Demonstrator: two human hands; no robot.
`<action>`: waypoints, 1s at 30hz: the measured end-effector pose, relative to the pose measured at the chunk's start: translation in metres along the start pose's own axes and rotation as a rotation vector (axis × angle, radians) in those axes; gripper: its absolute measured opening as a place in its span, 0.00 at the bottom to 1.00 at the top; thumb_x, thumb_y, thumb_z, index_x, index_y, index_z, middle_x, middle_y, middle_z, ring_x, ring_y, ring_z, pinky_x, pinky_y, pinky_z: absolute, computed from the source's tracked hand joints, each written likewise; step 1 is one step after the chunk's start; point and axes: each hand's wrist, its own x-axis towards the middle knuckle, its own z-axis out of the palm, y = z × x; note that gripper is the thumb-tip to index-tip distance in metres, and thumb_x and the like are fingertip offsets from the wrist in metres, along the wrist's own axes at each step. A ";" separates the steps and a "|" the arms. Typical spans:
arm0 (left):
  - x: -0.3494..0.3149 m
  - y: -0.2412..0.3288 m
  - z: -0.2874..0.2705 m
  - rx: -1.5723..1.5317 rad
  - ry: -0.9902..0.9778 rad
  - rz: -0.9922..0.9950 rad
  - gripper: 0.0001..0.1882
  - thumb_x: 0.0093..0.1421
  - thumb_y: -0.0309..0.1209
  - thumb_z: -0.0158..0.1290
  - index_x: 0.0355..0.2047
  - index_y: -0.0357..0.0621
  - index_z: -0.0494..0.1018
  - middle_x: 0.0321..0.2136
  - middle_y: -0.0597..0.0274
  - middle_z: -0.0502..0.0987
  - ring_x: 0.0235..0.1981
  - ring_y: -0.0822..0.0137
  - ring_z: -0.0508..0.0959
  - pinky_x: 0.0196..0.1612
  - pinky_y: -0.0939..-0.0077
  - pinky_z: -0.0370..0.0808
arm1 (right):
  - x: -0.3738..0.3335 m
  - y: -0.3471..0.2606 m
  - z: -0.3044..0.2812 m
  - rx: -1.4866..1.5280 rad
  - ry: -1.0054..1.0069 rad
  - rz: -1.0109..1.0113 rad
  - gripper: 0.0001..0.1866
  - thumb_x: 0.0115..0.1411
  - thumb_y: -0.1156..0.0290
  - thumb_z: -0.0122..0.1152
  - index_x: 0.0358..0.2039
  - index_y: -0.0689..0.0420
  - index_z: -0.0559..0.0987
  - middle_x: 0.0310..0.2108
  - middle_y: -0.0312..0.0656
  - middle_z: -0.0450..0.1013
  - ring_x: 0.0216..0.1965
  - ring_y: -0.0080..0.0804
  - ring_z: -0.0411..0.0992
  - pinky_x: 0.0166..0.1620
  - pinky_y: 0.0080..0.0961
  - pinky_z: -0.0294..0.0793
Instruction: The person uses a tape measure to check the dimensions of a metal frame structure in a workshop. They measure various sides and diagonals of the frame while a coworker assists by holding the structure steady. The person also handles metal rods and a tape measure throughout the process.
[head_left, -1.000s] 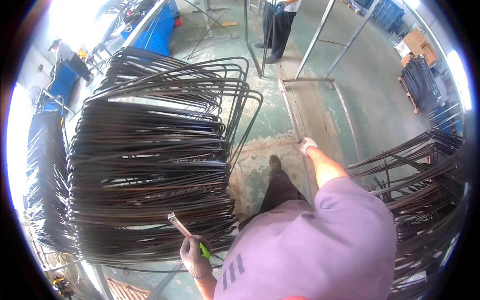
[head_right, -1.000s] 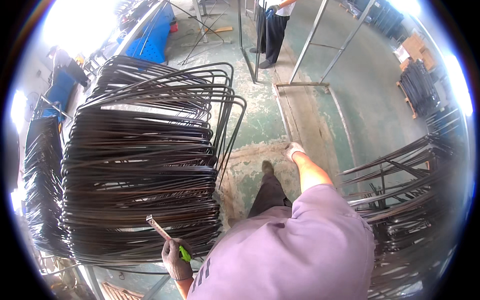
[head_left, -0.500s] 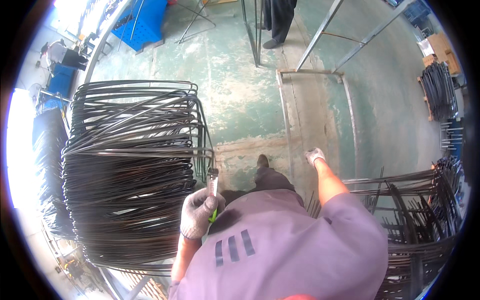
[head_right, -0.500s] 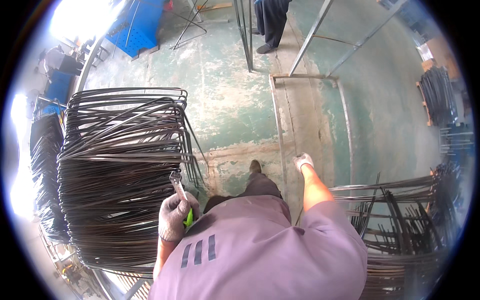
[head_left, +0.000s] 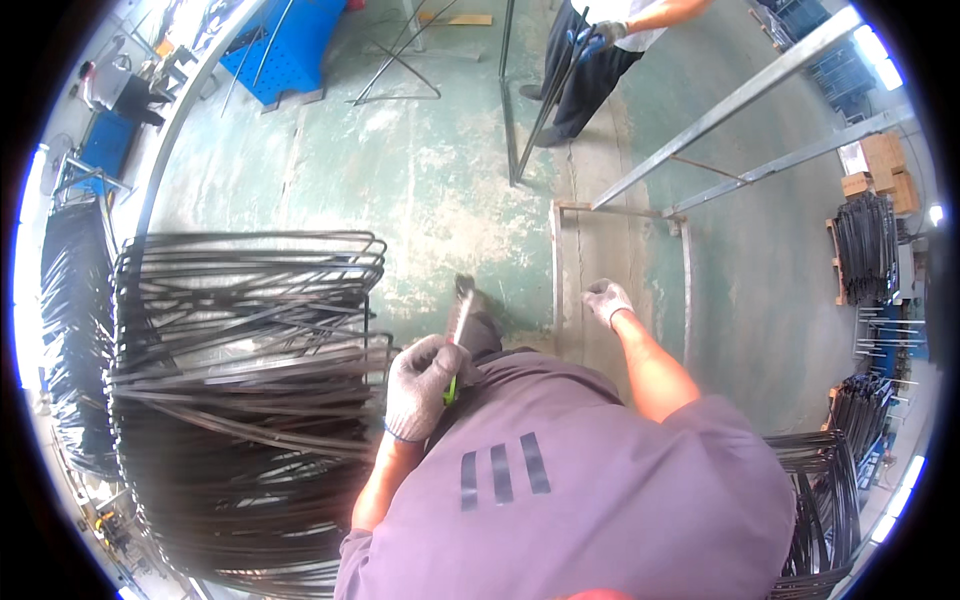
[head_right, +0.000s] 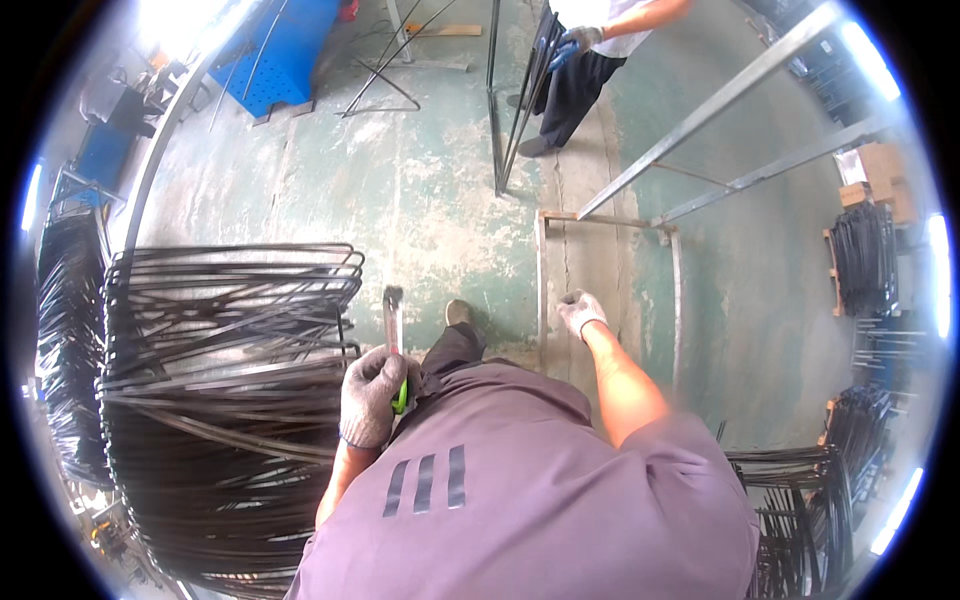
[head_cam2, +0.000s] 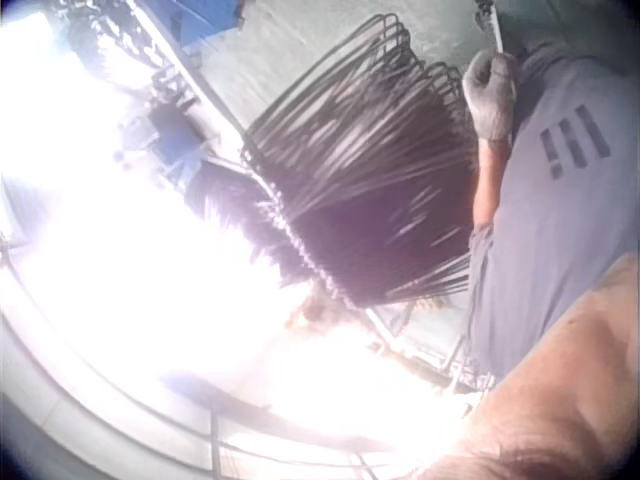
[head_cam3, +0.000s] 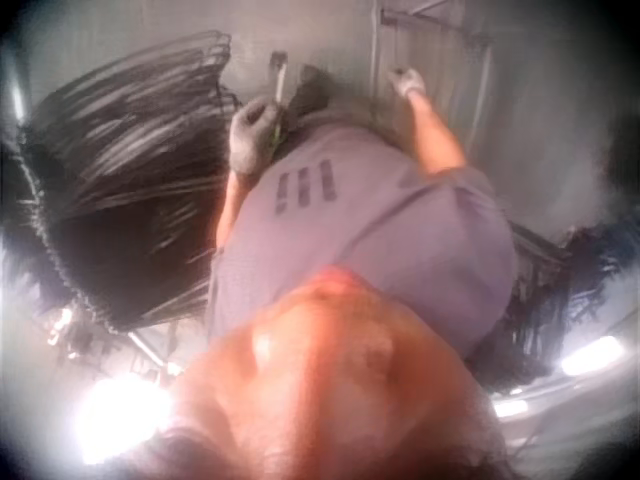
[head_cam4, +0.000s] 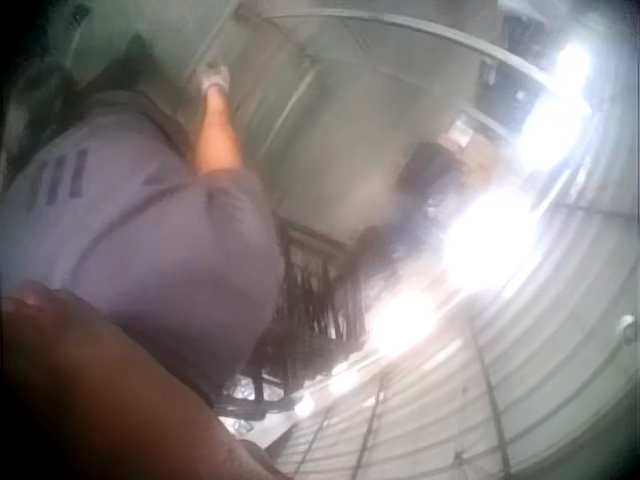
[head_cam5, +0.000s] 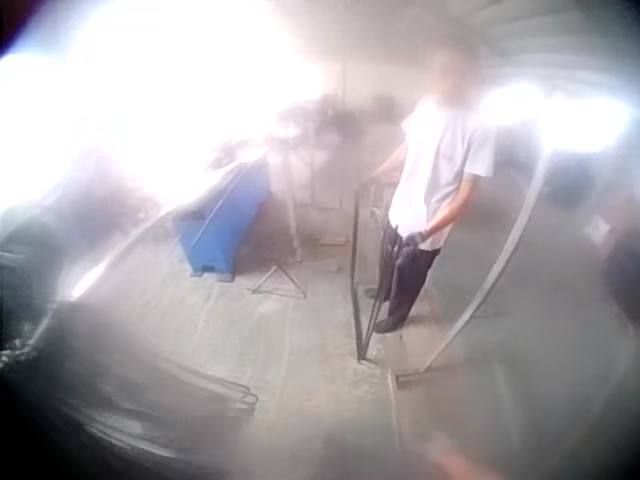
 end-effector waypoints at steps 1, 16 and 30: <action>0.012 0.010 0.002 0.022 0.046 0.008 0.21 0.72 0.44 0.60 0.36 0.35 0.81 0.25 0.64 0.80 0.26 0.73 0.76 0.32 0.77 0.70 | 0.019 -0.005 -0.009 0.002 0.016 -0.029 0.21 0.61 0.59 0.70 0.49 0.59 0.86 0.42 0.46 0.86 0.44 0.38 0.84 0.52 0.34 0.81; 0.189 0.093 0.012 0.099 0.485 0.028 0.16 0.74 0.37 0.57 0.36 0.34 0.80 0.25 0.66 0.76 0.24 0.76 0.72 0.29 0.79 0.67 | 0.206 -0.226 -0.097 0.189 0.006 -0.055 0.26 0.57 0.58 0.73 0.53 0.59 0.83 0.46 0.52 0.85 0.49 0.45 0.84 0.55 0.37 0.81; 0.313 0.146 0.095 0.139 0.562 -0.137 0.15 0.73 0.36 0.57 0.34 0.35 0.82 0.27 0.66 0.78 0.30 0.76 0.74 0.36 0.77 0.70 | 0.355 -0.286 -0.124 0.376 0.273 -0.355 0.25 0.55 0.49 0.73 0.47 0.53 0.84 0.37 0.47 0.85 0.42 0.48 0.84 0.49 0.43 0.81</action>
